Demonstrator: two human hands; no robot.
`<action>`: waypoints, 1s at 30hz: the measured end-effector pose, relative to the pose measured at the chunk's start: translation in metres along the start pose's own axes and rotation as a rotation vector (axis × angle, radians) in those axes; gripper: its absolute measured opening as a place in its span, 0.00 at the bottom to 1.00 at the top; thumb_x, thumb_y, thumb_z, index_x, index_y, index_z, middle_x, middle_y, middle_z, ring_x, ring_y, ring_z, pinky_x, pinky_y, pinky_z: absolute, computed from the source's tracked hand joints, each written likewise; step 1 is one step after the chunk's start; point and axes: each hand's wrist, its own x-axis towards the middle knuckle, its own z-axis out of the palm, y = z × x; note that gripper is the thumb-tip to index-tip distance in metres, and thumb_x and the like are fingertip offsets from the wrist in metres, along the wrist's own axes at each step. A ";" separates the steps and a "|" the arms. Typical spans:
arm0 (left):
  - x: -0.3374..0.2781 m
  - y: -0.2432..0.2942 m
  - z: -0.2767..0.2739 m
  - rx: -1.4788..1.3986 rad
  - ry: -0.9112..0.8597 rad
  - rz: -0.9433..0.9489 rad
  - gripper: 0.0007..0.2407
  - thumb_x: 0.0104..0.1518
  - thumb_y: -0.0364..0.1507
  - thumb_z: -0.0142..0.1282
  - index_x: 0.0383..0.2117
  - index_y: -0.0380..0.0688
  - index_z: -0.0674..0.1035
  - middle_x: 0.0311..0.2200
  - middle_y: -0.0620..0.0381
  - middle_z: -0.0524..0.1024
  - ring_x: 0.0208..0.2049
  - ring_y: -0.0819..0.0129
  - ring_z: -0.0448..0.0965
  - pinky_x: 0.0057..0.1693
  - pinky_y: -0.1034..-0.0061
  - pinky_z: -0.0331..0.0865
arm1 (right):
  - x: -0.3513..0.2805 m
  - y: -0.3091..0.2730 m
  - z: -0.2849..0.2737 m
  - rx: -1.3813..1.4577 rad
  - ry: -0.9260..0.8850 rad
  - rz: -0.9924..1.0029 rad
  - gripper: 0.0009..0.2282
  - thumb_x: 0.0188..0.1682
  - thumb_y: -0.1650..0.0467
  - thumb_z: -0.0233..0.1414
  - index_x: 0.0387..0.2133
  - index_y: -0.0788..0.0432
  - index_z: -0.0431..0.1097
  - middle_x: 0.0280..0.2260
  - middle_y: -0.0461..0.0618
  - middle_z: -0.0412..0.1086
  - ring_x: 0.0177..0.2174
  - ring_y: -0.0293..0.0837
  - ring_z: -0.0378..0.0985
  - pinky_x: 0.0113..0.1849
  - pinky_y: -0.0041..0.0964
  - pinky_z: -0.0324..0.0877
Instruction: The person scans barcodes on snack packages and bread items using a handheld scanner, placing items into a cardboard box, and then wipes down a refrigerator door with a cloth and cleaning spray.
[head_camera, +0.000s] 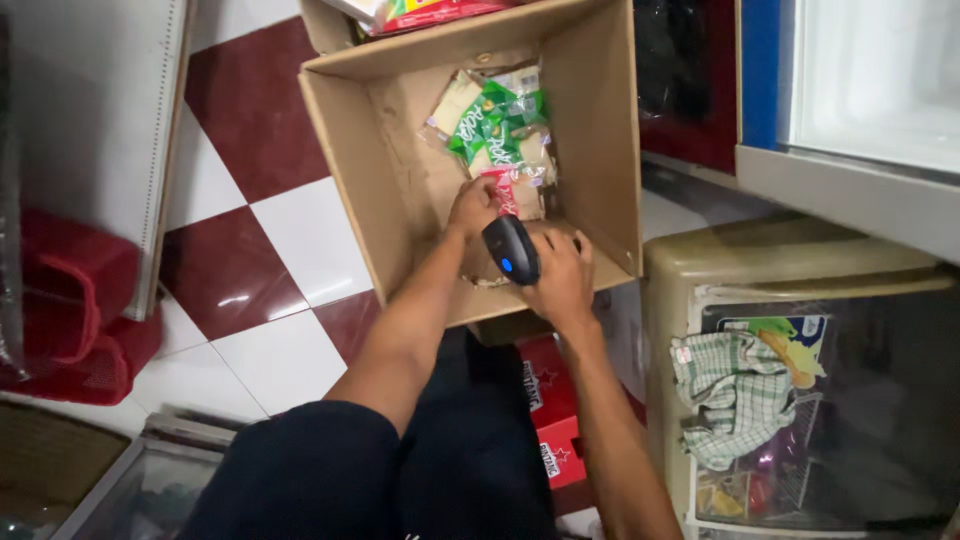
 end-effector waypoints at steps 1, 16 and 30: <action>0.004 -0.001 0.004 0.039 -0.016 0.042 0.18 0.51 0.28 0.58 0.51 0.46 0.78 0.46 0.45 0.80 0.52 0.52 0.78 0.59 0.69 0.72 | 0.001 0.000 -0.001 -0.001 -0.006 0.006 0.29 0.25 0.63 0.70 0.43 0.54 0.72 0.41 0.52 0.71 0.45 0.55 0.73 0.55 0.62 0.58; 0.008 0.051 -0.011 0.136 -0.465 -0.095 0.09 0.51 0.33 0.62 0.36 0.47 0.86 0.41 0.47 0.87 0.43 0.58 0.89 0.53 0.69 0.79 | 0.001 0.004 0.005 0.019 0.063 -0.066 0.21 0.32 0.65 0.68 0.38 0.57 0.71 0.34 0.54 0.69 0.40 0.58 0.72 0.48 0.52 0.63; -0.101 0.142 -0.081 -0.330 -0.099 0.293 0.08 0.58 0.27 0.63 0.26 0.40 0.75 0.46 0.47 0.83 0.45 0.61 0.83 0.50 0.70 0.76 | -0.043 0.022 0.008 0.618 0.674 0.431 0.25 0.49 0.67 0.68 0.52 0.68 0.63 0.49 0.59 0.70 0.46 0.49 0.76 0.48 0.44 0.70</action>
